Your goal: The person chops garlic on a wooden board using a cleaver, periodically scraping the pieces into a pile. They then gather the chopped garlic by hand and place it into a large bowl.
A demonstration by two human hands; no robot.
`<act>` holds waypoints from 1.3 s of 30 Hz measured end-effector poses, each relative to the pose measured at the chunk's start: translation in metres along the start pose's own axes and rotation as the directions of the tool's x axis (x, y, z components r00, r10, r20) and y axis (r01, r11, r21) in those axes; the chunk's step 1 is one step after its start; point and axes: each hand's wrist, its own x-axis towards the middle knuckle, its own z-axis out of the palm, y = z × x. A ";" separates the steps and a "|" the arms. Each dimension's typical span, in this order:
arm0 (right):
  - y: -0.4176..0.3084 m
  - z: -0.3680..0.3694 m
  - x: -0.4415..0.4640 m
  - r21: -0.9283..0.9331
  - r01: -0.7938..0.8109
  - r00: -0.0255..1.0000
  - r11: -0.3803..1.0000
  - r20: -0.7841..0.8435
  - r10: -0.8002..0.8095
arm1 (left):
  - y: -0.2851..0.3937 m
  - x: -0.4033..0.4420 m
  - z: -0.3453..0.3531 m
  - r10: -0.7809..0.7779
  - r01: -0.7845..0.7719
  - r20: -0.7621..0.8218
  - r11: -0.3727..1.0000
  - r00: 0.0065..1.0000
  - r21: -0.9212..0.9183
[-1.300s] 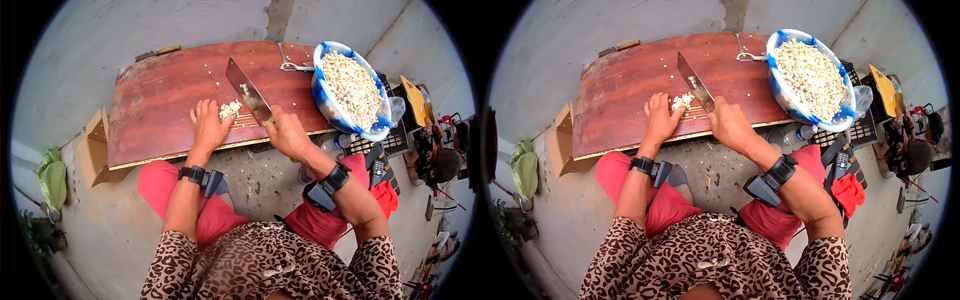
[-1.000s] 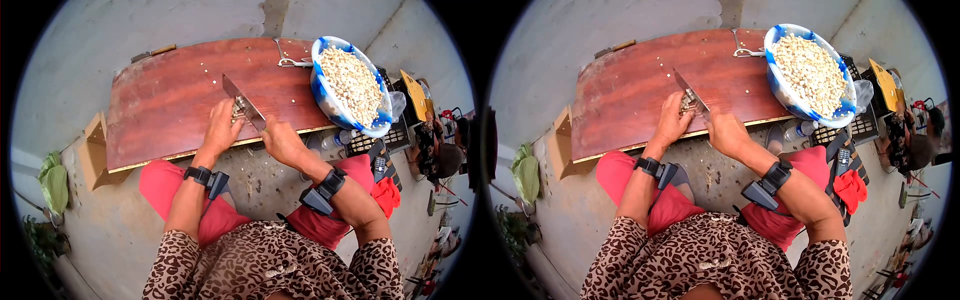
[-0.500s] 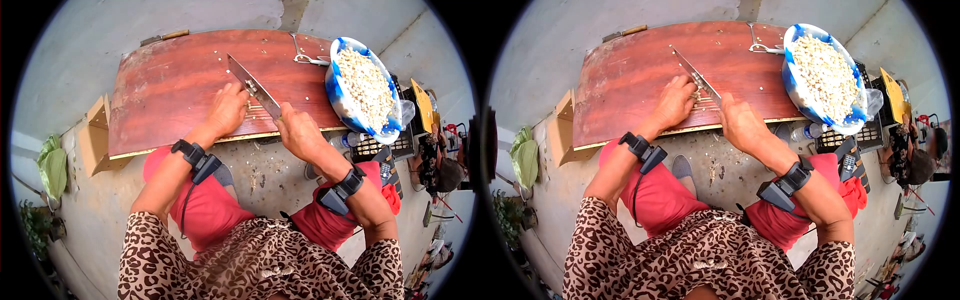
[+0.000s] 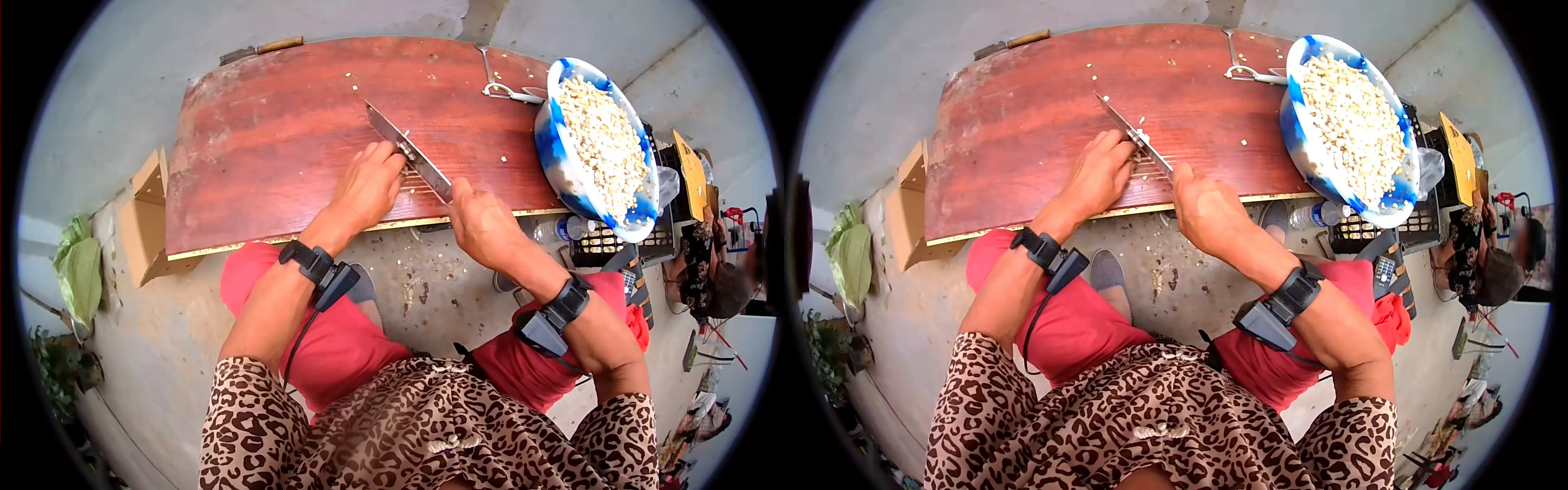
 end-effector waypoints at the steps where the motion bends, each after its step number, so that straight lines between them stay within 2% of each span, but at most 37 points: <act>1: -0.001 -0.002 0.000 -0.002 -0.008 1.000 1.000 0.001 0.008 | -0.001 -0.001 0.002 0.014 -0.014 -0.010 1.000 1.000 0.006; 6: -0.005 -0.005 0.002 -0.001 -0.025 0.999 1.000 0.042 0.025 | -0.008 -0.005 0.004 0.076 -0.074 -0.073 0.997 0.994 0.030; 15: -0.016 -0.009 0.000 -0.001 -0.064 0.995 0.998 0.076 0.064 | -0.007 -0.005 0.004 0.059 -0.058 -0.059 0.998 0.997 0.023; 18: -0.008 -0.005 0.001 0.010 -0.046 0.997 0.999 0.068 0.045 | -0.006 -0.005 0.003 0.074 -0.075 -0.099 0.997 0.992 -0.012; 21: -0.015 -0.011 0.001 0.009 -0.099 0.992 0.995 0.079 0.098 | -0.007 -0.006 0.002 0.067 -0.068 -0.057 0.998 0.996 -0.015; 27: -0.011 -0.001 -0.001 -0.004 -0.024 0.998 1.000 0.065 0.024 | -0.006 -0.008 0.003 0.032 -0.033 -0.050 0.999 0.998 -0.031; 30: -0.017 -0.008 -0.001 -0.028 -0.075 0.992 0.997 0.098 0.078 | -0.005 -0.008 0.003 0.041 -0.042 -0.060 0.999 0.997 -0.021; 33: -0.023 -0.008 -0.003 0.032 -0.071 0.996 0.997 0.063 0.069 | -0.005 -0.011 0.005 0.032 -0.036 -0.090 0.999 0.995 -0.037; 36: -0.012 0.003 -0.002 0.025 0.001 0.999 1.000 0.048 -0.002 | -0.008 -0.012 0.004 0.041 -0.043 -0.078 0.999 0.996 -0.027; 39: -0.016 -0.001 -0.002 -0.004 -0.030 0.999 1.000 0.043 0.030 | -0.007 -0.014 0.003 0.054 -0.057 -0.073 0.998 0.996 -0.029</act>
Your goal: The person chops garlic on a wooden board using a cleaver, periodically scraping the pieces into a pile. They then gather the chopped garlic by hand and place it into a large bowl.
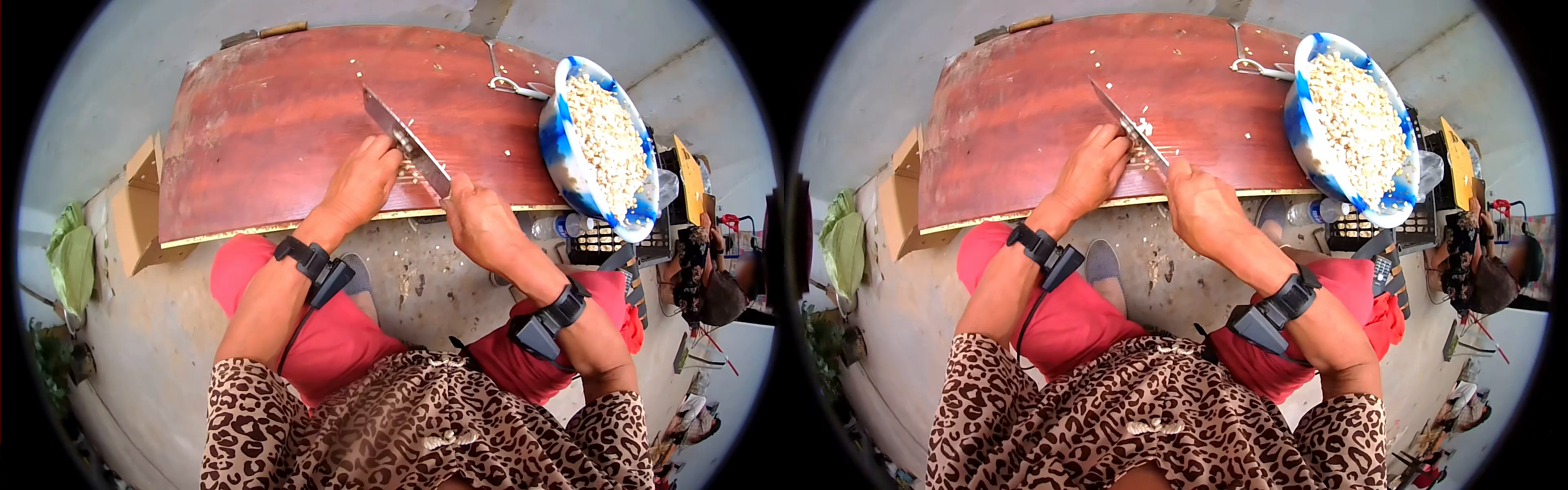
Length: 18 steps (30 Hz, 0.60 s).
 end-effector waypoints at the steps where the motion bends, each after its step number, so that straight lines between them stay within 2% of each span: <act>1: -0.001 0.002 0.000 0.007 0.015 1.000 1.000 -0.014 -0.015 | 0.000 -0.001 0.000 -0.003 0.003 -0.010 1.000 1.000 -0.003; 6: 0.006 0.007 0.001 0.018 0.068 0.997 0.998 -0.025 -0.068 | 0.001 0.000 0.000 -0.023 0.023 -0.009 1.000 1.000 -0.014; 9: -0.003 -0.002 0.001 0.007 -0.004 1.000 1.000 -0.007 0.004 | 0.002 -0.001 0.000 0.001 -0.001 -0.021 1.000 1.000 -0.004; 12: 0.004 0.010 0.001 0.102 0.060 0.996 0.993 -0.068 -0.053 | 0.002 -0.001 -0.002 0.003 -0.003 -0.034 1.000 0.999 -0.004; 18: -0.005 -0.001 0.002 0.015 0.010 1.000 1.000 -0.017 -0.010 | 0.000 -0.001 0.001 0.009 -0.009 -0.022 1.000 1.000 0.005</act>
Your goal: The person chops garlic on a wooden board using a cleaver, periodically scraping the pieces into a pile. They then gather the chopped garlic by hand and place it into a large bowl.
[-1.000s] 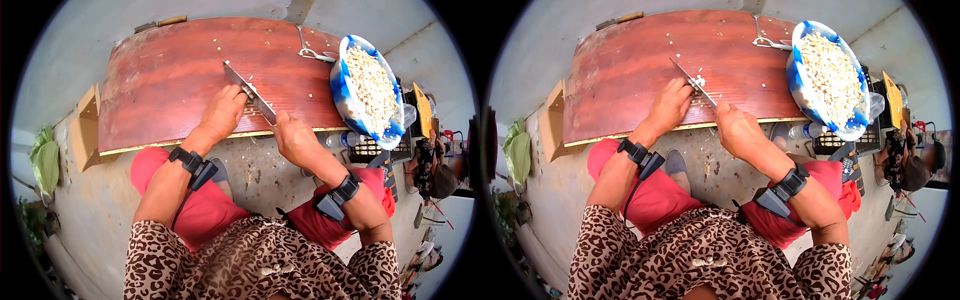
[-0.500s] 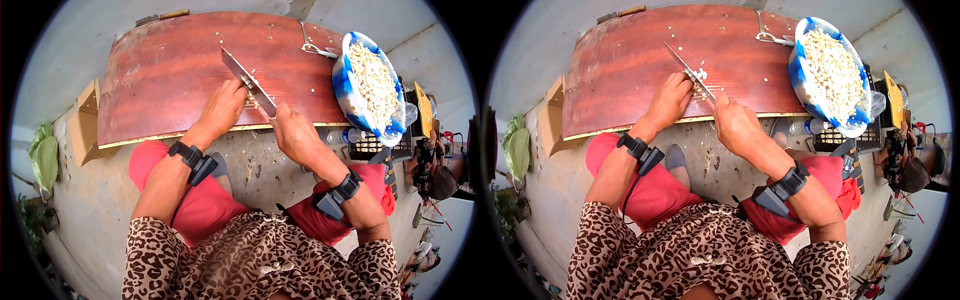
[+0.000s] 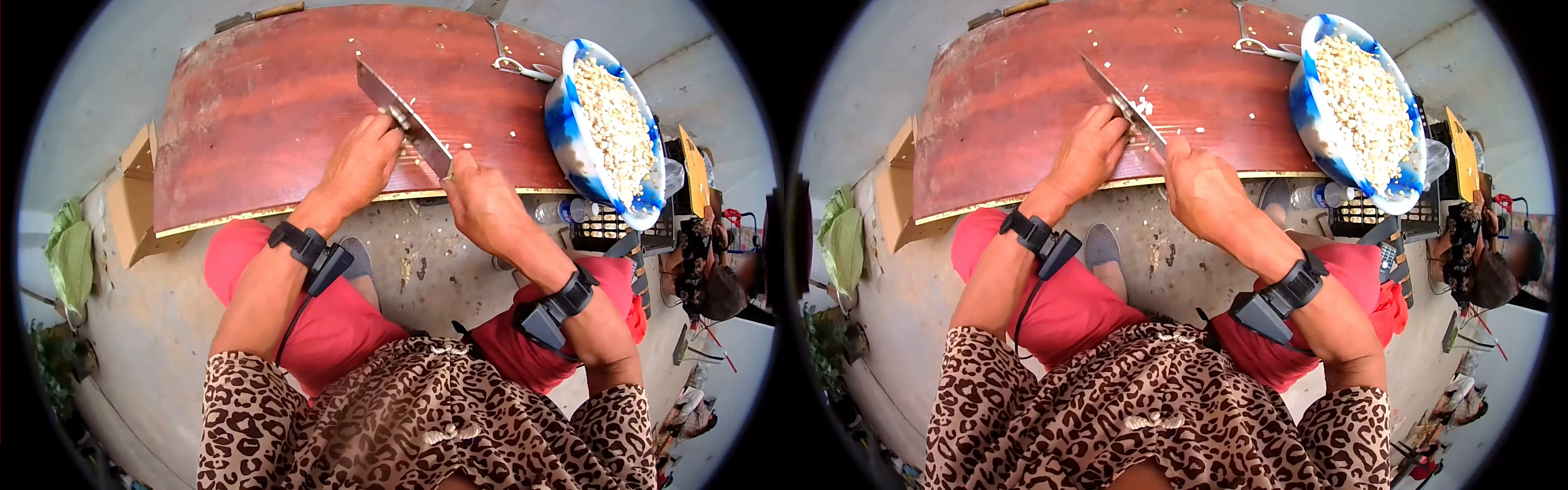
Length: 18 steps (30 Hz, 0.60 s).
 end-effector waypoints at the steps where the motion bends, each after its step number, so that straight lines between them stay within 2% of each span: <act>1: 0.001 0.002 0.000 0.022 0.013 1.000 1.000 0.003 -0.013 | 0.000 -0.001 0.000 -0.002 0.002 -0.002 1.000 1.000 0.000; 6: 0.010 0.011 0.002 0.080 0.034 0.999 0.996 -0.005 -0.033 | 0.002 0.000 -0.005 0.021 -0.021 -0.002 1.000 1.000 0.004; 9: -0.002 0.002 -0.003 0.085 -0.013 1.000 0.996 0.002 0.012 | 0.004 -0.001 -0.008 0.005 -0.006 0.018 0.999 1.000 0.036; 15: 0.007 0.012 0.000 0.045 0.049 0.999 0.998 0.007 -0.049 | 0.004 -0.001 -0.007 0.021 -0.019 -0.026 0.997 0.999 0.074; 18: 0.002 0.010 -0.002 0.055 0.063 0.995 0.996 -0.080 -0.059 | 0.005 -0.002 -0.009 0.006 -0.006 -0.012 0.998 1.000 0.066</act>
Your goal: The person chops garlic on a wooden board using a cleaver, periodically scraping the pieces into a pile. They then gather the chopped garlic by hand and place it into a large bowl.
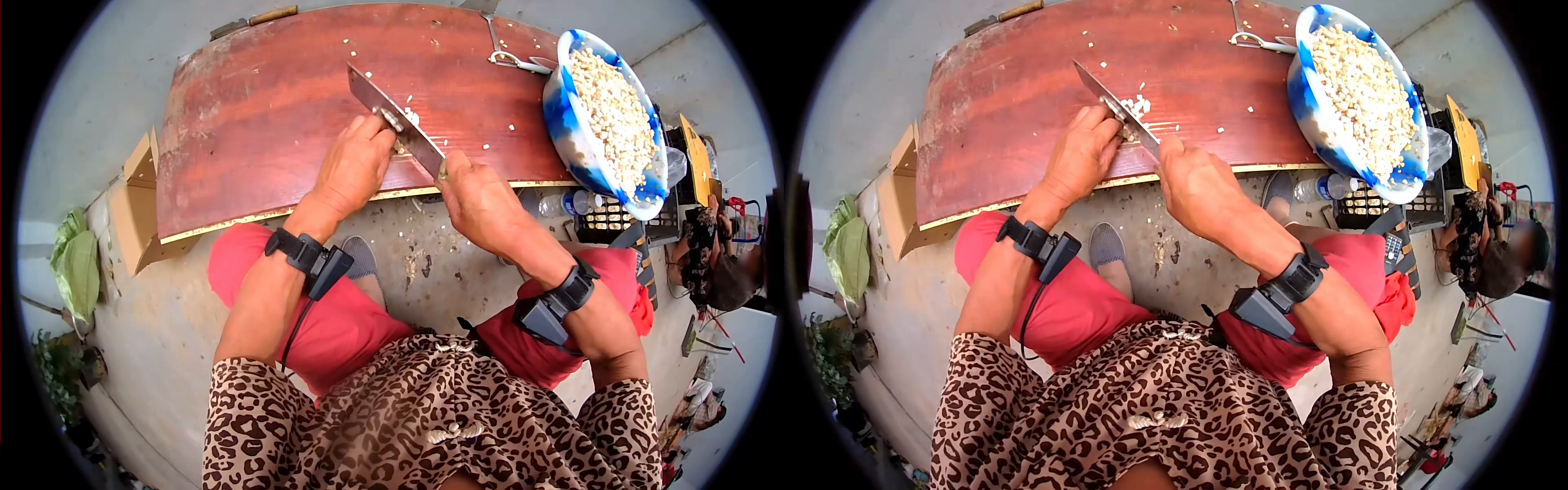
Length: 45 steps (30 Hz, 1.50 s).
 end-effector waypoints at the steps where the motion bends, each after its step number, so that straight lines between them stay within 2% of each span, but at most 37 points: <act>1: 0.000 0.001 -0.001 0.016 0.009 1.000 1.000 0.000 -0.009 | 0.000 -0.002 0.002 -0.007 0.007 -0.005 1.000 1.000 -0.018; 3: 0.000 0.001 -0.001 0.047 0.028 1.000 0.999 -0.008 -0.028 | -0.001 -0.002 0.002 -0.016 0.015 -0.017 0.999 1.000 -0.050; 6: 0.004 0.003 0.001 0.015 -0.035 0.996 0.999 0.087 0.033 | 0.001 0.001 -0.002 -0.020 0.021 0.025 0.998 0.999 -0.066; 10: -0.005 -0.003 -0.002 0.034 -0.017 1.000 0.999 0.011 0.017 | 0.003 0.003 -0.004 -0.038 0.041 0.068 0.998 0.997 -0.038; 13: -0.002 -0.001 0.000 0.056 -0.048 0.994 0.997 0.102 0.043 | 0.002 -0.001 0.000 -0.047 0.049 0.051 0.998 0.998 -0.036; 16: -0.002 -0.002 -0.001 0.058 -0.045 0.993 0.997 0.108 0.039 | 0.008 0.001 -0.007 -0.076 0.079 0.087 0.996 0.993 -0.029; 22: -0.011 -0.012 -0.002 0.060 -0.098 0.990 0.993 0.112 0.091 | 0.007 -0.001 -0.004 -0.016 0.016 0.032 1.000 0.999 0.009; 25: 0.002 0.002 -0.001 0.053 -0.027 0.995 0.998 0.094 0.022 | 0.004 -0.004 -0.008 0.000 -0.006 0.075 0.997 0.997 0.082; 31: -0.014 -0.012 -0.001 0.032 -0.094 0.988 0.995 0.128 0.089 | 0.008 -0.007 -0.009 -0.049 0.048 0.080 0.999 0.996 0.019; 37: -0.002 -0.001 0.001 0.035 -0.041 0.991 0.999 0.126 0.036 | 0.005 -0.007 -0.009 -0.049 0.047 0.105 0.999 0.993 0.018; 40: -0.015 -0.011 -0.001 0.039 -0.102 0.986 0.994 0.133 0.096 | 0.007 -0.008 -0.008 -0.049 0.049 0.075 0.999 0.996 -0.001; 43: -0.003 0.003 -0.003 0.091 -0.050 0.990 0.995 0.134 0.037 | 0.008 -0.007 -0.008 -0.075 0.074 0.063 0.997 0.995 0.011; 45: 0.001 0.007 -0.002 0.077 0.001 0.998 0.997 0.058 -0.005 | 0.008 -0.005 -0.009 -0.064 0.066 0.066 0.998 0.996 -0.016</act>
